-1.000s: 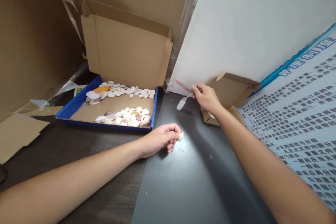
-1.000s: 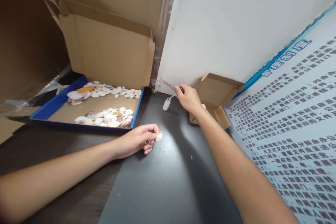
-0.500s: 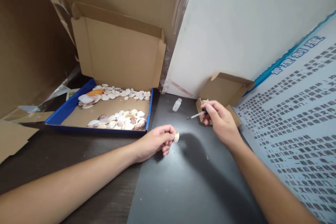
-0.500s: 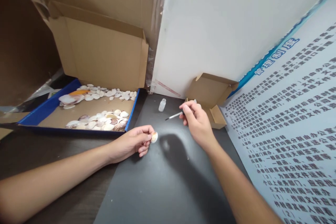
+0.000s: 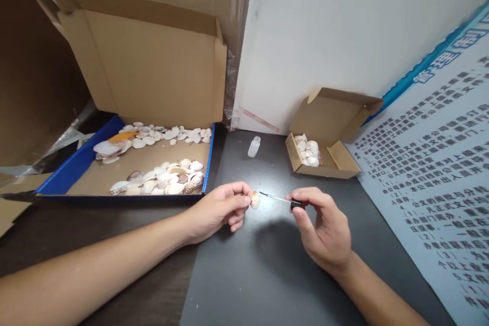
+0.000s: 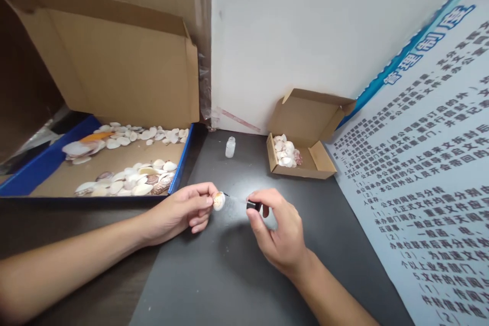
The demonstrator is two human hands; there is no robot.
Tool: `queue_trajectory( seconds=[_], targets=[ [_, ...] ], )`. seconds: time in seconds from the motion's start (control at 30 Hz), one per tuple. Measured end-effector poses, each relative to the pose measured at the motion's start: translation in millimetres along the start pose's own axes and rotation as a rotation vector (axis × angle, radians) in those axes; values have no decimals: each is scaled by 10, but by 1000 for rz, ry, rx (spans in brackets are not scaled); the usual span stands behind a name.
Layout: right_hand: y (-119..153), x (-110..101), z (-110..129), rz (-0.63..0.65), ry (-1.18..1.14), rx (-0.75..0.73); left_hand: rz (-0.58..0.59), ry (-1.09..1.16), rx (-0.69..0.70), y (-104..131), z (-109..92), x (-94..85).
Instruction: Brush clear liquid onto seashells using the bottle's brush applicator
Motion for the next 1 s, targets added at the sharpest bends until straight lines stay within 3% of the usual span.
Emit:
queue_trajectory(
  seconds=[0.23, 0.43, 0.8, 1.0],
  targets=[
    [-19, 63, 210, 119, 34, -195, -45, 93, -18, -1, -21, -39],
    [-36, 120, 275, 211, 95, -225, -53, 172, -10, 18, -57, -48],
    [-70, 38, 299, 149, 101, -261, -48, 158, -15, 26, -63, -40],
    [-57, 93, 304, 201, 87, -248, -46, 163, -18, 27, -65, -36]
  ],
)
Point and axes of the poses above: each hand's wrist, its own y-axis away from the middle knuckle, its own x-axis out of the palm, z = x × y, the point moved 5 cm from there along -y, towards the middle knuckle, and after that the axes turned 5 degrees about y, right-handed, at the moved point
